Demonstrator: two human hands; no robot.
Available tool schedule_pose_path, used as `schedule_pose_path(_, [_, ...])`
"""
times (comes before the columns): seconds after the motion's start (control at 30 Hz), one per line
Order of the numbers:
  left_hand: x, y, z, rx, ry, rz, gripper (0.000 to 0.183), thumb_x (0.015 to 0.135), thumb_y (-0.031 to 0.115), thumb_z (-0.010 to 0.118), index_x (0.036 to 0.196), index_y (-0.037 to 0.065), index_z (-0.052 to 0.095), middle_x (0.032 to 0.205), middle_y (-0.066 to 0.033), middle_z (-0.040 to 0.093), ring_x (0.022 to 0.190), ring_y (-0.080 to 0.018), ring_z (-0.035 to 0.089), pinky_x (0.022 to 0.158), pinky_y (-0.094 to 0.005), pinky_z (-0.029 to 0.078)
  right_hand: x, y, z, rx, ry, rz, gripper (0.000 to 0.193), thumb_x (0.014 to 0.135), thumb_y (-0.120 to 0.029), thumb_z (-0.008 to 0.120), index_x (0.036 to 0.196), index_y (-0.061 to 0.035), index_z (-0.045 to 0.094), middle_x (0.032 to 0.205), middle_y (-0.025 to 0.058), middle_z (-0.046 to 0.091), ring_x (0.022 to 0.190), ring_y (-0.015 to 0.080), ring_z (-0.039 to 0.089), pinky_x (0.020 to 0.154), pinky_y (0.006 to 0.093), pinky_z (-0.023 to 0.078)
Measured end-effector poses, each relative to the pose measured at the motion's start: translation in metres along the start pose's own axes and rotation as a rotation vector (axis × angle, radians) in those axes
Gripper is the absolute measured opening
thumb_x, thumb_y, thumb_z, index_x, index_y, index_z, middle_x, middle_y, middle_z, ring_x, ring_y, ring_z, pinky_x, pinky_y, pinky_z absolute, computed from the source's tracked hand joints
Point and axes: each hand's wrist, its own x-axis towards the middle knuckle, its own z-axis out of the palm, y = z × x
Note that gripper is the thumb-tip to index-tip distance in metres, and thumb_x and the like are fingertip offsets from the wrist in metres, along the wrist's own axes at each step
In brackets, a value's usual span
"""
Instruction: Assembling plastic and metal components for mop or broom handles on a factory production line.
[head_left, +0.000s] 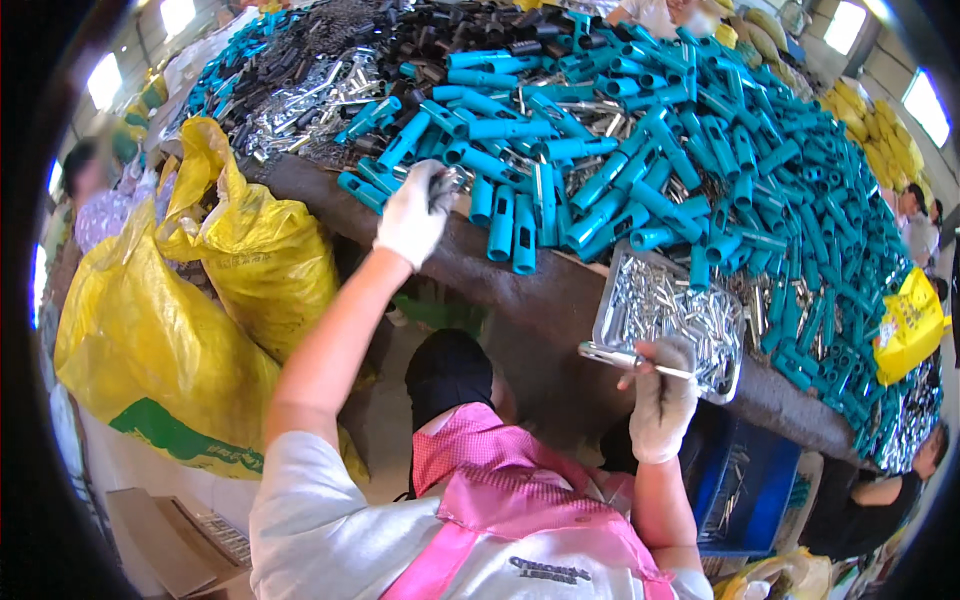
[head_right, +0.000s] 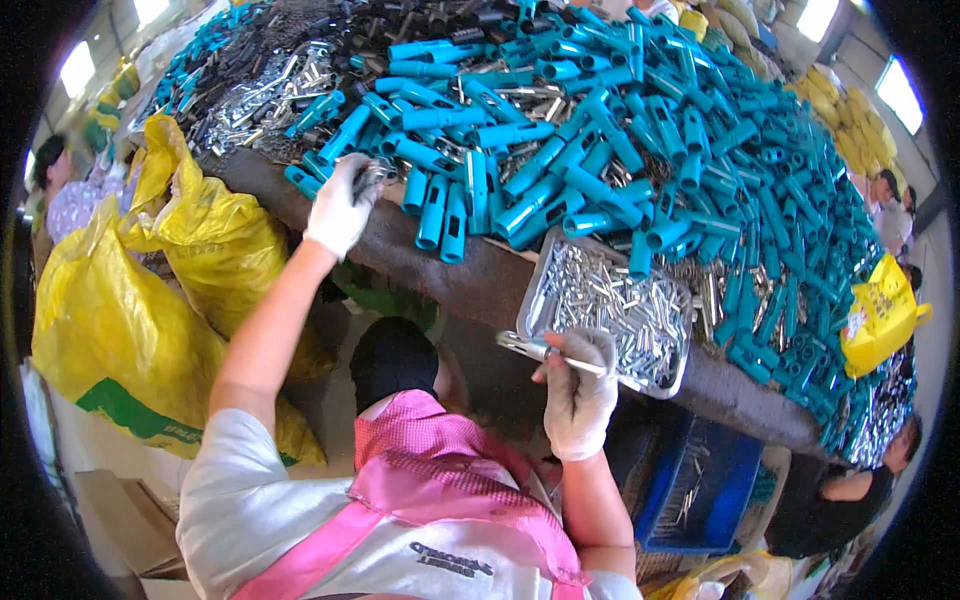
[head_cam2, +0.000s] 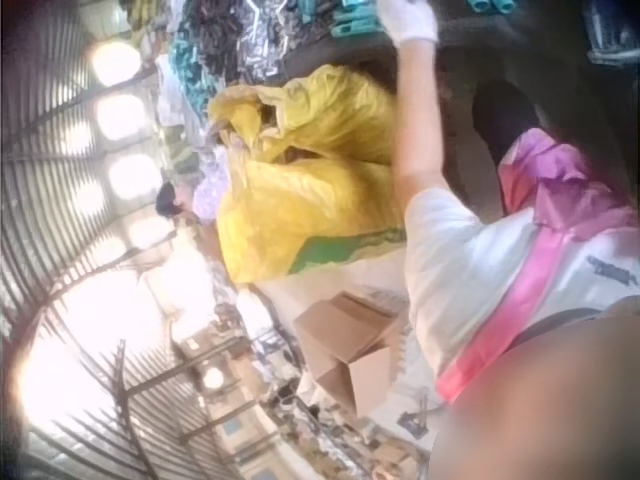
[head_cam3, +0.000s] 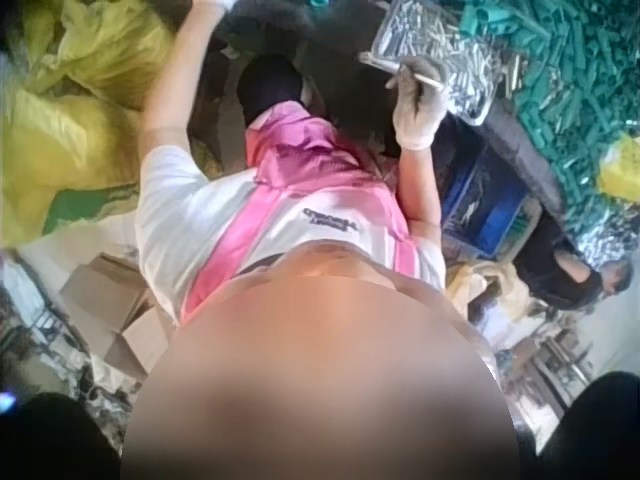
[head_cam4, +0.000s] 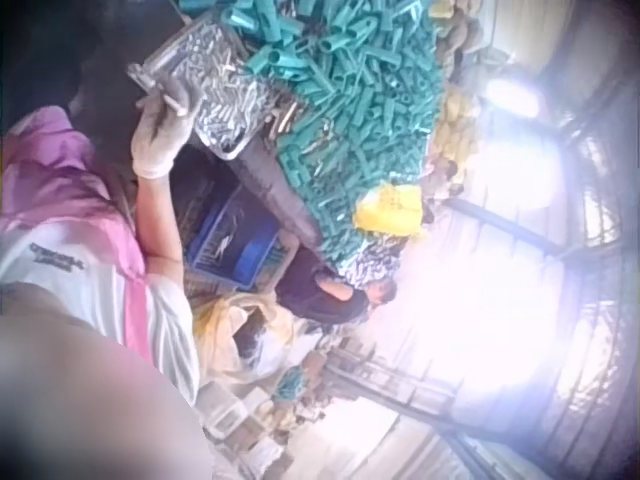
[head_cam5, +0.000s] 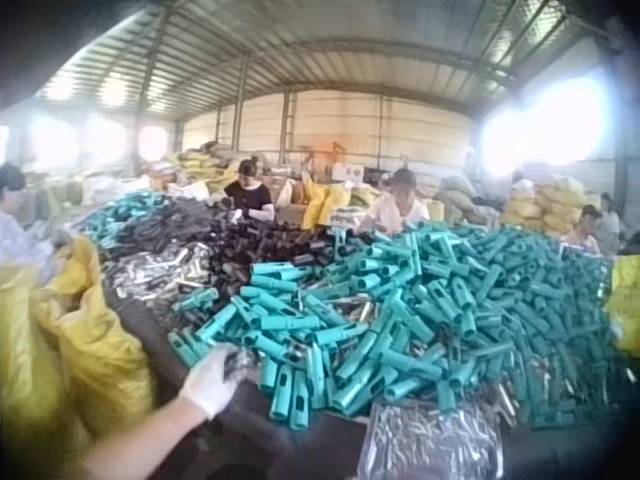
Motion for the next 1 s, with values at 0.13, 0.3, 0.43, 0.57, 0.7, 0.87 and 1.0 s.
schedule_pose_path(0.13, [-0.091,0.071,0.022,-1.758,-0.285,-0.621,0.034,0.09,0.008,0.055,0.123,0.008,0.045,0.113,-0.0172,0.057,0.11,-0.0365,0.055,0.096,-0.0501,0.045,-0.011,-0.01,0.018,0.368,0.22,0.028,0.023,0.086,0.009,0.052,0.105,-0.0029,0.044,0.101,0.0154,0.052,0.072,0.0167,0.058,0.063,0.0268,0.055])
schedule_pose_path(0.3, [-0.14,0.123,0.044,-2.037,-0.232,-1.034,0.017,0.096,0.012,0.046,0.111,0.006,0.048,0.121,-0.018,0.054,0.122,-0.0373,0.046,0.1,-0.0511,0.042,-0.03,0.011,0.02,0.483,0.357,0.06,0.021,0.084,0.011,0.055,0.099,-0.0022,0.047,0.101,0.0155,0.055,0.076,0.0175,0.059,0.064,0.0282,0.054])
schedule_pose_path(0.43, [-0.177,0.152,0.06,-1.977,-0.412,-0.839,0.015,0.097,0.014,0.044,0.11,0.008,0.043,0.121,-0.0187,0.054,0.124,-0.0371,0.044,0.1,-0.0516,0.042,-0.056,0.024,0.015,0.223,0.241,0.075,0.014,0.089,0.002,0.053,0.103,-0.0009,0.052,0.103,0.012,0.053,0.084,0.0149,0.054,0.069,0.0277,0.051])
schedule_pose_path(0.57, [-0.18,0.161,0.061,-1.96,-0.448,-1.088,0.013,0.098,0.014,0.041,0.109,0.009,0.041,0.118,-0.0195,0.054,0.122,-0.0367,0.047,0.101,-0.0491,0.042,-0.076,0.013,-0.012,0.217,0.345,0.043,0.024,0.09,0.005,0.047,0.113,-0.0001,0.043,0.101,0.0124,0.049,0.073,0.0133,0.055,0.065,0.0263,0.051])
schedule_pose_path(0.7, [-0.195,0.173,0.072,-1.853,-0.473,-0.884,0.013,0.098,0.011,0.04,0.111,0.012,0.042,0.117,-0.0194,0.055,0.12,-0.0358,0.049,0.097,-0.0444,0.045,-0.094,0.0,-0.032,0.26,0.44,0.409,0.009,0.083,0.008,0.058,0.086,0.0012,0.052,0.085,0.0115,0.059,0.062,0.0145,0.061,0.057,0.0248,0.053])
schedule_pose_path(0.87, [-0.223,0.184,0.09,-1.601,-0.808,-0.699,0.033,0.095,0.007,0.043,0.125,0.014,0.033,0.107,-0.0164,0.055,0.1,-0.0311,0.057,0.076,-0.0385,0.05,-0.117,0.026,-0.05,0.912,0.256,0.904,0.022,0.093,-0.025,0.056,0.089,-0.0037,0.053,0.071,0.0093,0.062,0.05,0.0128,0.055,0.043,0.022,0.04])
schedule_pose_path(1.0, [-0.221,0.195,0.089,-1.446,-0.771,-0.563,0.037,0.098,0.022,0.041,0.133,0.014,0.03,0.076,-0.007,0.048,0.07,-0.0186,0.052,0.064,-0.0326,0.049,-0.131,0.025,-0.073,0.562,0.184,0.736,0.027,0.097,-0.03,0.046,0.096,-0.0039,0.053,0.083,0.0071,0.062,0.068,0.0132,0.058,0.062,0.0258,0.047])
